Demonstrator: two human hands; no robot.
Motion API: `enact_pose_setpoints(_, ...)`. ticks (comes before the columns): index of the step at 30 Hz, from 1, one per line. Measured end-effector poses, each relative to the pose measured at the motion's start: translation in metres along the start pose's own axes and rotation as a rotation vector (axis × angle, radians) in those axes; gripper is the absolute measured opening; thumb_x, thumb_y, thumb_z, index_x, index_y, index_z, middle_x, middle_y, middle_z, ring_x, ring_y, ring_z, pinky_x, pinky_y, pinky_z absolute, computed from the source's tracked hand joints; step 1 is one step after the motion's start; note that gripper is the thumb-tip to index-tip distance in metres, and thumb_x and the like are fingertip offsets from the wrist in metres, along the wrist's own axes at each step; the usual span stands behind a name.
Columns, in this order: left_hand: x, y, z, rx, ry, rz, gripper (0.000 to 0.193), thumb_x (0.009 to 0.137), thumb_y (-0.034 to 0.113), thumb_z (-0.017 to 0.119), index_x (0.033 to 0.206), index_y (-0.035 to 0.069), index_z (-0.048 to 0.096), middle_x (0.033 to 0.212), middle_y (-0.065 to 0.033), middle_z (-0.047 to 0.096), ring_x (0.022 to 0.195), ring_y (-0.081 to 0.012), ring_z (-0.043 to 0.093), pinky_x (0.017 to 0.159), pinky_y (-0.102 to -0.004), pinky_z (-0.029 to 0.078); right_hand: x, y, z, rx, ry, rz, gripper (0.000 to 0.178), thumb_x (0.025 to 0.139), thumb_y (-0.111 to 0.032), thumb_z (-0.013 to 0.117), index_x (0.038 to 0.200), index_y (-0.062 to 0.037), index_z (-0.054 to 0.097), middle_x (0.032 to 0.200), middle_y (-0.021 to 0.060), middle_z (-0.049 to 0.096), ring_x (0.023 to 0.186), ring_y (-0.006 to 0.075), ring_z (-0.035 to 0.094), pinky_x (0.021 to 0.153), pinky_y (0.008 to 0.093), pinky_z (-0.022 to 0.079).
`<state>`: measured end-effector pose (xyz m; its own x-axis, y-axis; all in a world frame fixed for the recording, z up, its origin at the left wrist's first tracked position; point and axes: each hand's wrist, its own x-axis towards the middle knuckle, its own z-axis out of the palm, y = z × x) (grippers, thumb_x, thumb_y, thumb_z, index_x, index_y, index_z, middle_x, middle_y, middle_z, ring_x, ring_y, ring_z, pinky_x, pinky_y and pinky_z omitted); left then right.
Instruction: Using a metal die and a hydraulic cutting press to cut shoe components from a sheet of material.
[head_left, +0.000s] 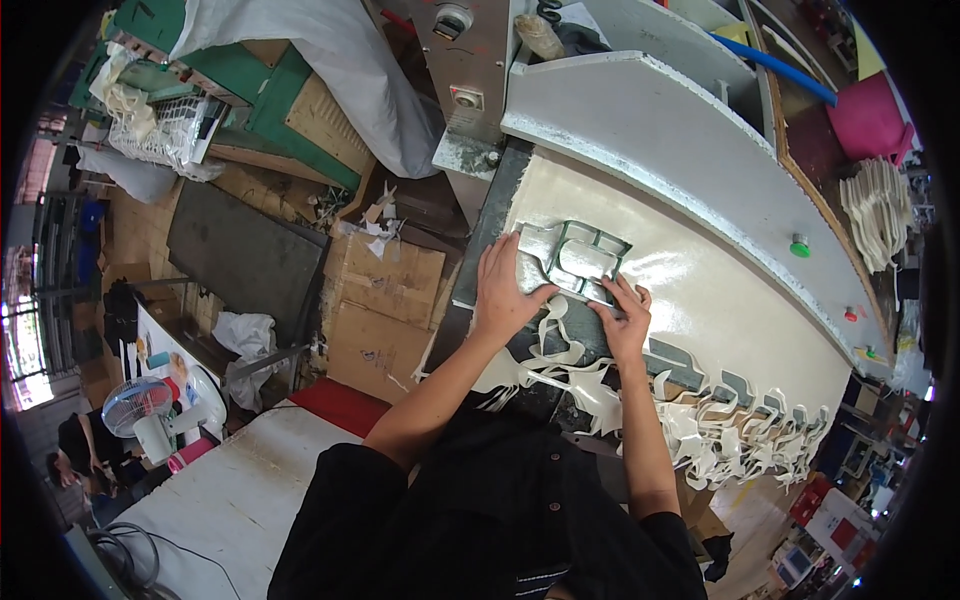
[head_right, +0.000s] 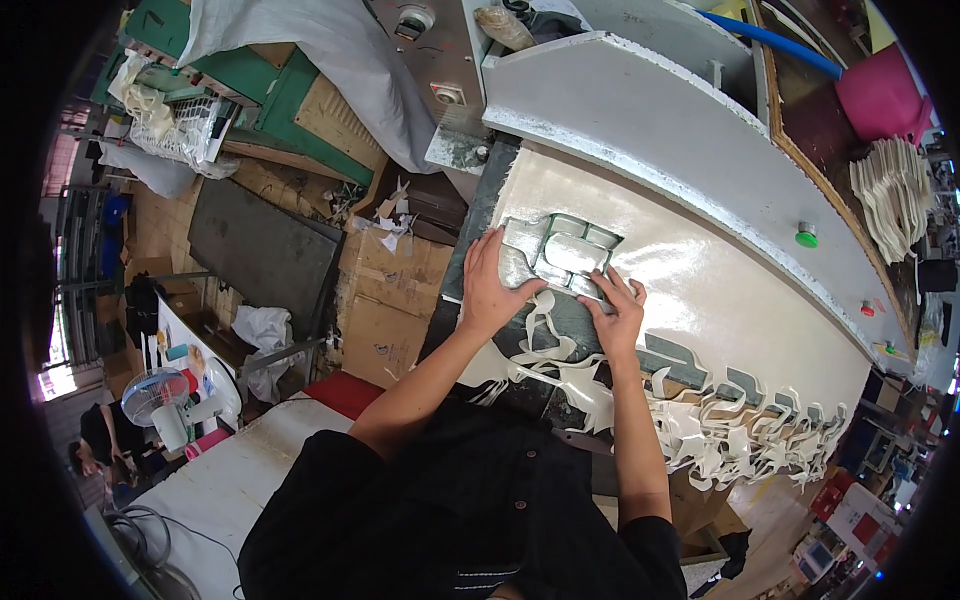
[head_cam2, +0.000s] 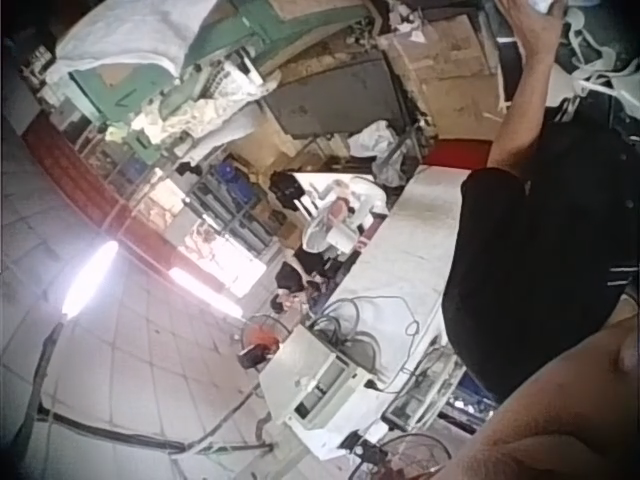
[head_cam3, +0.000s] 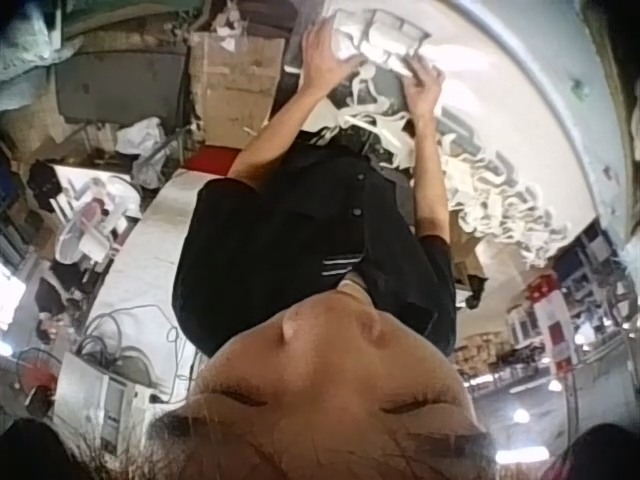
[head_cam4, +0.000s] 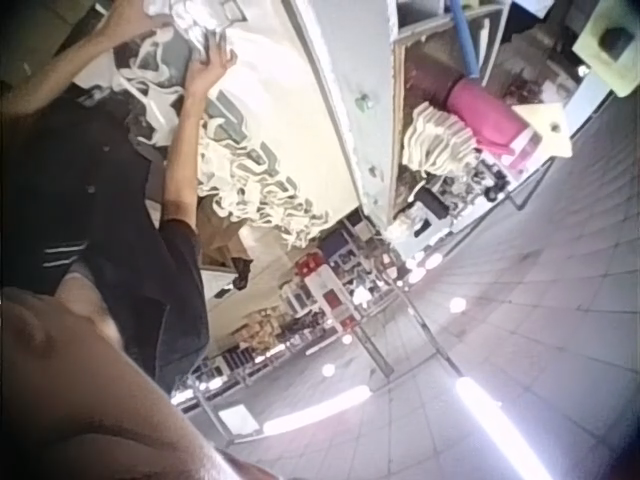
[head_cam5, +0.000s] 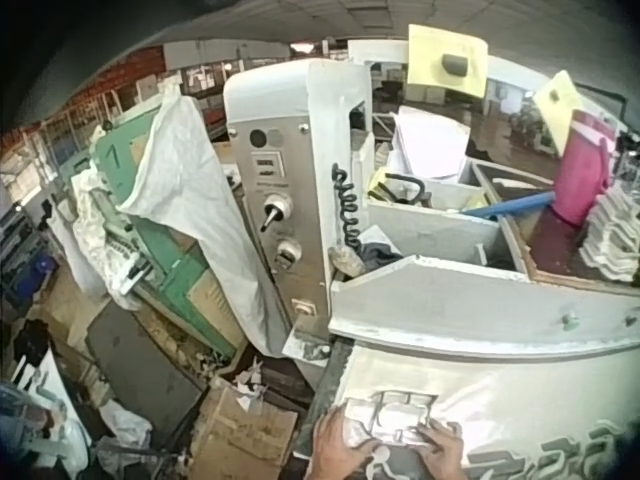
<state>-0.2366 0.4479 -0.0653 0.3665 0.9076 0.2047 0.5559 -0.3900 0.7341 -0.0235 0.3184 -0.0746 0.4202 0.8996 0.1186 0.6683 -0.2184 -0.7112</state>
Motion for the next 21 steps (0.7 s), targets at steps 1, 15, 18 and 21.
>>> enact_pose_setpoints(1, -0.001, 0.0, 0.0, -0.011, 0.01, 0.0, 0.103, 0.069, 0.035, 0.096, 0.148, -0.007, 0.046, 0.147, -0.0257, 0.057, 0.143, -0.0425, 0.048, 0.122, -0.0538, 0.034, 0.0, -0.001, 0.0, 0.005, 0.007, 0.011, 0.05, 0.075, -0.02, 0.094, 0.122, -0.0089, 0.078, 0.126, 0.0101, 0.077, 0.134, 0.0248, 0.064, 0.116, 0.045, 0.031)
enact_pose_setpoints(15, -0.004, -0.004, -0.003, -0.05, 0.017, -0.048, 0.102, 0.069, 0.034, 0.096, 0.15, -0.002, 0.045, 0.149, -0.0246, 0.055, 0.14, -0.0446, 0.048, 0.12, -0.0528, 0.035, 0.002, -0.011, 0.002, -0.115, 0.005, -0.137, 0.047, 0.078, -0.011, 0.088, 0.123, -0.0083, 0.074, 0.122, 0.0117, 0.074, 0.131, 0.0335, 0.063, 0.117, 0.0488, 0.037)
enact_pose_setpoints(18, -0.003, -0.002, -0.003, -0.037, 0.01, -0.053, 0.102, 0.069, 0.034, 0.096, 0.15, -0.002, 0.045, 0.148, -0.0251, 0.055, 0.14, -0.0446, 0.048, 0.12, -0.0523, 0.035, 0.004, -0.012, 0.004, -0.076, 0.035, -0.142, 0.047, 0.078, -0.01, 0.088, 0.124, -0.0104, 0.074, 0.107, 0.0085, 0.072, 0.127, 0.0318, 0.064, 0.117, 0.0512, 0.035)
enact_pose_setpoints(21, -0.001, -0.001, -0.004, -0.042, 0.007, -0.05, 0.102, 0.069, 0.034, 0.096, 0.15, -0.002, 0.046, 0.147, -0.0256, 0.055, 0.139, -0.0445, 0.049, 0.119, -0.0524, 0.035, 0.002, -0.008, 0.007, -0.101, 0.059, -0.164, 0.046, 0.078, -0.008, 0.087, 0.123, -0.0092, 0.074, 0.097, 0.0083, 0.067, 0.125, 0.0323, 0.065, 0.117, 0.0522, 0.036)
